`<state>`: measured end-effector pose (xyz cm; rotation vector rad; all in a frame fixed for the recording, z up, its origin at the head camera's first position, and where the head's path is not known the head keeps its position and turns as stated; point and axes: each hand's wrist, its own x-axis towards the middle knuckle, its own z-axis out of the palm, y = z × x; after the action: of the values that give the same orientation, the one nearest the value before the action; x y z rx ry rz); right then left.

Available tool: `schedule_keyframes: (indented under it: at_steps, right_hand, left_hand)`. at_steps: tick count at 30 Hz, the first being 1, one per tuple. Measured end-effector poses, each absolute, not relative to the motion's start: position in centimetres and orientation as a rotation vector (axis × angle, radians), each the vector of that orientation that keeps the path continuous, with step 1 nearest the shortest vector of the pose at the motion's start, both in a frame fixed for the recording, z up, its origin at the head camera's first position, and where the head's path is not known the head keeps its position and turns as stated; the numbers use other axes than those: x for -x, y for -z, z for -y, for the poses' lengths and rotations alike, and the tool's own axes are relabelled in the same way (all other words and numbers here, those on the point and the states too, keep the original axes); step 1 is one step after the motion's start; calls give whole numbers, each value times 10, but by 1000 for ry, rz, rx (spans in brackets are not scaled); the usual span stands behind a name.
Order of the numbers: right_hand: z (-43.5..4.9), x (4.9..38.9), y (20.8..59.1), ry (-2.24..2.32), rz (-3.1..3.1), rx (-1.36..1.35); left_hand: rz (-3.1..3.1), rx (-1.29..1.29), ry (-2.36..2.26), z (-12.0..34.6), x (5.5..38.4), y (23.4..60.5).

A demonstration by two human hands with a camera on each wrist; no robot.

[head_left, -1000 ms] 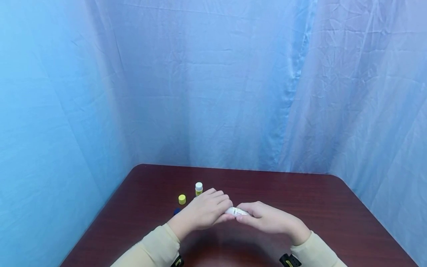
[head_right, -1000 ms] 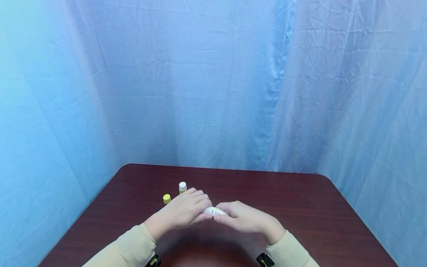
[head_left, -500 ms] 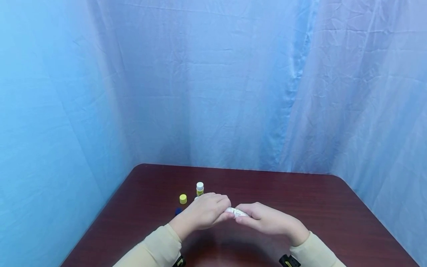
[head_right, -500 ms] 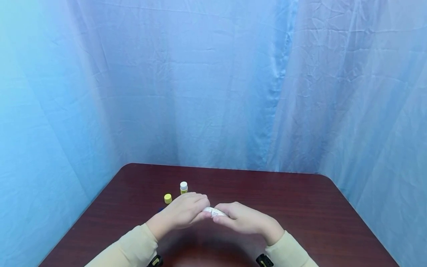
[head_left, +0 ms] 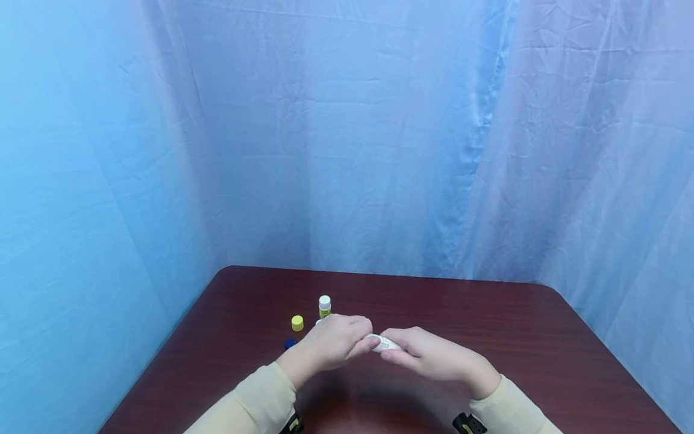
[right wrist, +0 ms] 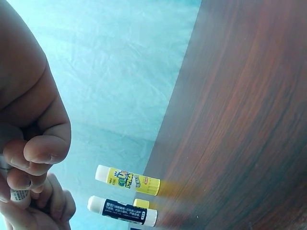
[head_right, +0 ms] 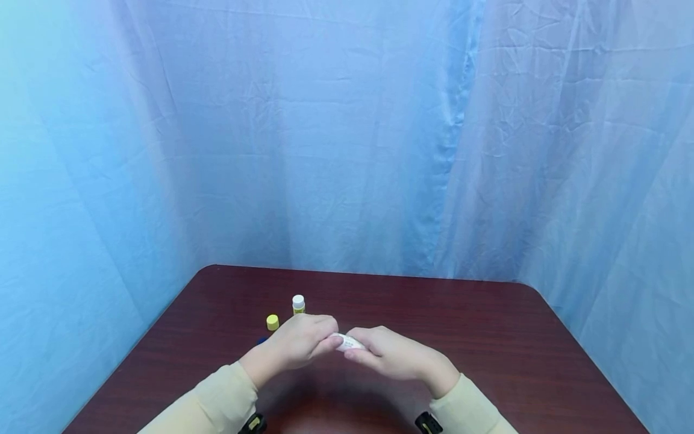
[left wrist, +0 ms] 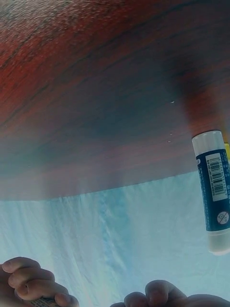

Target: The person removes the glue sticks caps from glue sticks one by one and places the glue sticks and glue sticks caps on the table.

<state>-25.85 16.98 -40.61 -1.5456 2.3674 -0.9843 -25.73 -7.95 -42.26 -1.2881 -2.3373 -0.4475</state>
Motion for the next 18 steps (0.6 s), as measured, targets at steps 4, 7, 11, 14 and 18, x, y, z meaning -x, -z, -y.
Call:
schedule_keyframes:
  at_steps: [4, 7, 11, 14, 18]
  right_hand:
    - [-168, 258, 406, 988, -2378, 1537]
    - [-165, 257, 406, 976, -2394, 1544]
    - [-162, 256, 404, 952, -2427, 1563]
    - [-161, 255, 402, 948, -2454, 1554]
    - [-160, 252, 399, 940, -2477, 1547]
  left_hand:
    - [2319, 1280, 461, 81, 257, 422]
    - [2314, 1265, 464, 83, 256, 421]
    - [2314, 1229, 453, 85, 253, 419]
    - [2299, 1195, 434, 85, 253, 417]
    - [2276, 1148, 420, 85, 251, 416]
